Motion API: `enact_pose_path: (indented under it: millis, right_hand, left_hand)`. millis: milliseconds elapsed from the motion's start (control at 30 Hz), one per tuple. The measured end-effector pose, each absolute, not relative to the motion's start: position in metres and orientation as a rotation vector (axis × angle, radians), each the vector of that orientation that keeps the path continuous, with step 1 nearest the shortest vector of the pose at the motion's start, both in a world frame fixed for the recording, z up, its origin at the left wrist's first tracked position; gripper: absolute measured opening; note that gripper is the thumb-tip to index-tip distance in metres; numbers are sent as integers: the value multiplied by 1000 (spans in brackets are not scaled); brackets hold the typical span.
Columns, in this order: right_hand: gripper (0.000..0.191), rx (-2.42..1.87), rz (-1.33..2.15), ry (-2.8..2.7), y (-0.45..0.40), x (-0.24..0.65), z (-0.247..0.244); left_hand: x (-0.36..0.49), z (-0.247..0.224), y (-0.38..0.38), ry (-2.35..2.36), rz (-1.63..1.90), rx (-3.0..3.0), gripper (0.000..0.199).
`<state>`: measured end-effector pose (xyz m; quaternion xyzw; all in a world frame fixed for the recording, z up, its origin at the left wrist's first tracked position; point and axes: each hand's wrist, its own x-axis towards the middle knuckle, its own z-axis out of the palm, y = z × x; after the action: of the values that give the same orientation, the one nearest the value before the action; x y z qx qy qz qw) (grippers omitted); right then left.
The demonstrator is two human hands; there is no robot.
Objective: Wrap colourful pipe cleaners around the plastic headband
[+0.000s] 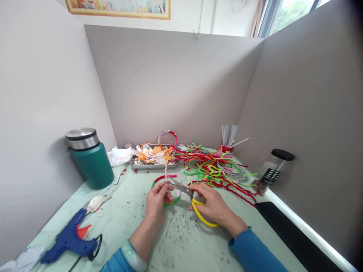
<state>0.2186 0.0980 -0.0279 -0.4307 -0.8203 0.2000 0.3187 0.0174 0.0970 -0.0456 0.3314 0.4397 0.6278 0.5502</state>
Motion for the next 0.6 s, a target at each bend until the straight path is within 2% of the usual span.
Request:
enact_pose_path:
  millis: [600]
  right_hand:
    - [43,-1208,-7,-2378,104,228,-35]
  left_hand:
    - [19,-46,97,1036,1466,791,29]
